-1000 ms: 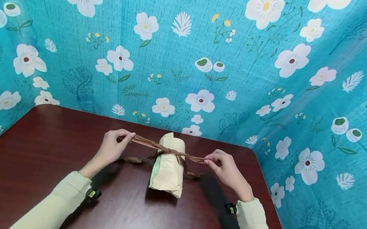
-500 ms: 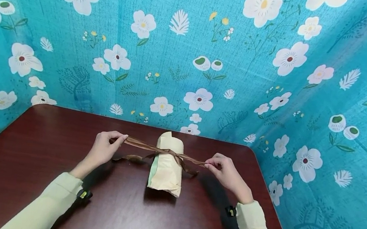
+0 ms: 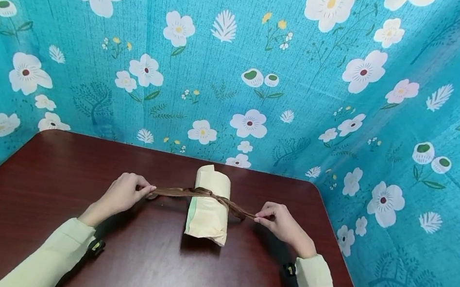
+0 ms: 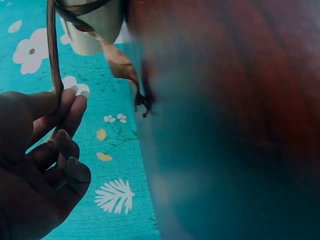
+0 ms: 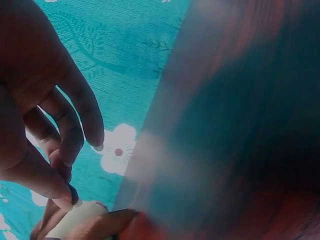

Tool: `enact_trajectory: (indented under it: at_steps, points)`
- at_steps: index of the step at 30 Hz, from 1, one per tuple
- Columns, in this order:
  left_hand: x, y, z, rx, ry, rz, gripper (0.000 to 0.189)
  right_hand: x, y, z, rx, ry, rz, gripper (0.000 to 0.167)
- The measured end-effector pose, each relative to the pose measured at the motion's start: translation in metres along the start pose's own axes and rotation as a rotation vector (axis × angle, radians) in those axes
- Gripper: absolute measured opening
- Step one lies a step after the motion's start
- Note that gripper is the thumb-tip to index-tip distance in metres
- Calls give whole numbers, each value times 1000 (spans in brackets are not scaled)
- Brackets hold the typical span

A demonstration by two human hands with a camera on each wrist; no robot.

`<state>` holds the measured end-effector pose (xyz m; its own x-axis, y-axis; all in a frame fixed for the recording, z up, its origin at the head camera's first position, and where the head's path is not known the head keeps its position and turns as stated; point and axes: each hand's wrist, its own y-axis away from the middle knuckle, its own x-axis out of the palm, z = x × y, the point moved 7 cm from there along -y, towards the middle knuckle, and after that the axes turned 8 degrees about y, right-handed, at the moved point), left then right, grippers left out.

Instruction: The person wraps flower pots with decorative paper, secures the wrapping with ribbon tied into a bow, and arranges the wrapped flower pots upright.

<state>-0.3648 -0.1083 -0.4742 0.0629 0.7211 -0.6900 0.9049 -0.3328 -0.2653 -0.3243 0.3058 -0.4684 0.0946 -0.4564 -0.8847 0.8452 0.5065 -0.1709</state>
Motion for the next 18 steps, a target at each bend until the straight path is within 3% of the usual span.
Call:
enact_trajectory:
  at_steps: [11, 18]
  points:
    - [3, 7, 11, -36, -19, 59, 16, 6, 2, -2, -14, 5, 22, 10]
    - [-3, 12, 14, -2, -12, 54, 14, 3, -1, 7, 31, 24, -14, 10]
